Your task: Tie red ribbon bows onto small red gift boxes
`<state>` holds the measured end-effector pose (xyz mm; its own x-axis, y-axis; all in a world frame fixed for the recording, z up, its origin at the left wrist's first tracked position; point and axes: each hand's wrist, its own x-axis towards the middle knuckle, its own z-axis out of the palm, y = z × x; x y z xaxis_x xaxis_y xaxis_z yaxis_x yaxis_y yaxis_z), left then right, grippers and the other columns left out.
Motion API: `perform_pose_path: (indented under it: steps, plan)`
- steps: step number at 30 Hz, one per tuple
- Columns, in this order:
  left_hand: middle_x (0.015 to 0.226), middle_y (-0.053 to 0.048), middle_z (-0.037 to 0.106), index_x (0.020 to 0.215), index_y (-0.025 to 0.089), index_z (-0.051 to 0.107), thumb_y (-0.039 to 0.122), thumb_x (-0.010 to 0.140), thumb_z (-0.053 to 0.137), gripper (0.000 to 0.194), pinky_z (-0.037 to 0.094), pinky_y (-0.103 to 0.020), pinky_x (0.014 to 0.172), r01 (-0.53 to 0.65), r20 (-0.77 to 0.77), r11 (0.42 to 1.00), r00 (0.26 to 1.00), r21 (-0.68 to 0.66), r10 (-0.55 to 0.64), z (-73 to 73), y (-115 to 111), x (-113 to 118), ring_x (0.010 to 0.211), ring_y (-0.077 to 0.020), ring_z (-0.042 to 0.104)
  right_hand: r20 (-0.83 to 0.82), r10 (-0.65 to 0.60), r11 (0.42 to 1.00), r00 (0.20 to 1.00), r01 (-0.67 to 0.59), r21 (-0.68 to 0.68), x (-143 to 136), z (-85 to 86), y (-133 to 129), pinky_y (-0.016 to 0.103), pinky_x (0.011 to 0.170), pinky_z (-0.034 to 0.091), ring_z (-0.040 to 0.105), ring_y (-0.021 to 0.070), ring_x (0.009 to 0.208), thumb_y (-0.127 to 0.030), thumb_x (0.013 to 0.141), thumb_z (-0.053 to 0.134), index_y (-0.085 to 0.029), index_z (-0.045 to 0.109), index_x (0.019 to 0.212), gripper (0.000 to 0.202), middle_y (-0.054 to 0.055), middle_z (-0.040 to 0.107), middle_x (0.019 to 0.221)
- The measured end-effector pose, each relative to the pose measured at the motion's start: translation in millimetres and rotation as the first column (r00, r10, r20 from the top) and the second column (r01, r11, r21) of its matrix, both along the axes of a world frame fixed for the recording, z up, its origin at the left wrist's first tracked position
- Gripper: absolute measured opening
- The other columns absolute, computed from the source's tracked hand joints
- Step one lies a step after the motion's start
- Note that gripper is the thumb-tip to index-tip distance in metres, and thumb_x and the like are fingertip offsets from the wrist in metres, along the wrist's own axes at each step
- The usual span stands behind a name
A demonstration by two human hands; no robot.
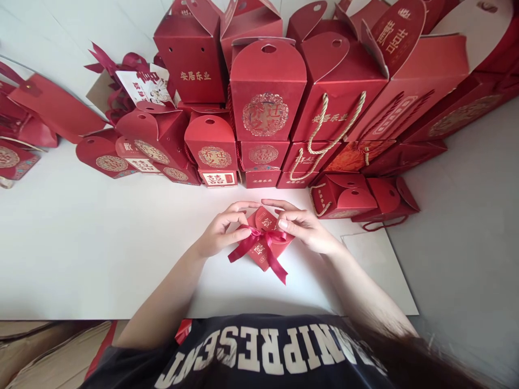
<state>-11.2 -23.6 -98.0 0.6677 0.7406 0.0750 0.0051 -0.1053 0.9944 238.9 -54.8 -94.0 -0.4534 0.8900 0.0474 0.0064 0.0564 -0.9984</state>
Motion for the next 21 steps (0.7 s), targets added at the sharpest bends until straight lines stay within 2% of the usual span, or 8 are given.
perform_pose_path:
  steps: [3,7,10,14,17,21]
  plan:
    - [0.139,-0.011,0.05,0.073,0.016,0.062,0.026,0.089,0.063,0.019,0.028,-0.05,0.118,0.004,-0.01,1.0,1.0,-0.006,-0.004,-1.8,-0.1,1.4,0.135,-0.0304,0.045,0.041,0.069,0.998,0.997,-0.069,0.005,1.8,4.1,-1.3,0.043,0.119,0.027,0.033,0.0239,0.145,-0.041,0.097,0.052,-0.022,0.074,0.083,0.032,0.003,0.045,0.151]
    - [0.136,-0.012,0.051,0.069,0.015,0.061,0.027,0.089,0.063,0.022,0.029,-0.05,0.118,-0.005,-0.001,1.0,1.0,0.015,0.005,-4.2,1.6,0.6,0.136,-0.0311,0.044,0.0,0.169,0.985,0.986,-0.169,-0.041,4.0,7.1,-1.3,0.042,0.116,0.032,0.03,0.0245,0.147,-0.043,0.097,0.052,-0.023,0.075,0.083,0.033,0.001,0.039,0.155]
    - [0.135,-0.012,0.052,0.069,0.015,0.06,0.026,0.088,0.063,0.023,0.031,-0.05,0.117,-0.012,0.011,1.0,1.0,0.025,0.012,-5.7,2.1,0.0,0.134,-0.0309,0.046,-0.034,0.139,0.989,0.99,-0.14,-0.052,3.8,6.2,0.1,0.043,0.115,0.032,0.029,0.0255,0.147,-0.043,0.095,0.056,-0.021,0.071,0.075,0.033,0.002,0.042,0.154]
    - [0.135,-0.012,0.052,0.07,0.015,0.061,0.027,0.089,0.062,0.023,0.033,-0.051,0.115,-0.007,0.028,1.0,1.0,0.023,0.006,-8.1,1.5,0.3,0.131,-0.031,0.049,-0.007,0.057,0.997,0.998,-0.057,-0.045,2.1,3.9,1.0,0.045,0.117,0.029,0.031,0.025,0.146,-0.045,0.095,0.055,-0.021,0.069,0.078,0.033,0.003,0.045,0.152]
    - [0.134,-0.012,0.052,0.07,0.015,0.061,0.028,0.089,0.062,0.023,0.033,-0.051,0.115,-0.006,0.02,0.999,1.0,0.034,0.005,-10.2,1.1,1.0,0.132,-0.0314,0.048,0.053,0.11,0.994,0.993,-0.11,0.008,1.8,3.7,0.3,0.043,0.119,0.025,0.024,0.0226,0.149,-0.045,0.096,0.052,-0.023,0.073,0.081,0.034,0.002,0.046,0.151]
    - [0.133,-0.012,0.053,0.068,0.016,0.06,0.028,0.089,0.062,0.024,0.033,-0.05,0.115,0.0,0.023,0.999,1.0,0.037,-0.001,-11.0,1.6,1.3,0.133,-0.0307,0.046,0.029,0.178,0.984,0.984,-0.178,-0.013,3.5,4.1,-0.6,0.043,0.12,0.025,0.024,0.024,0.149,-0.044,0.097,0.051,-0.023,0.075,0.079,0.036,-0.002,0.035,0.158]
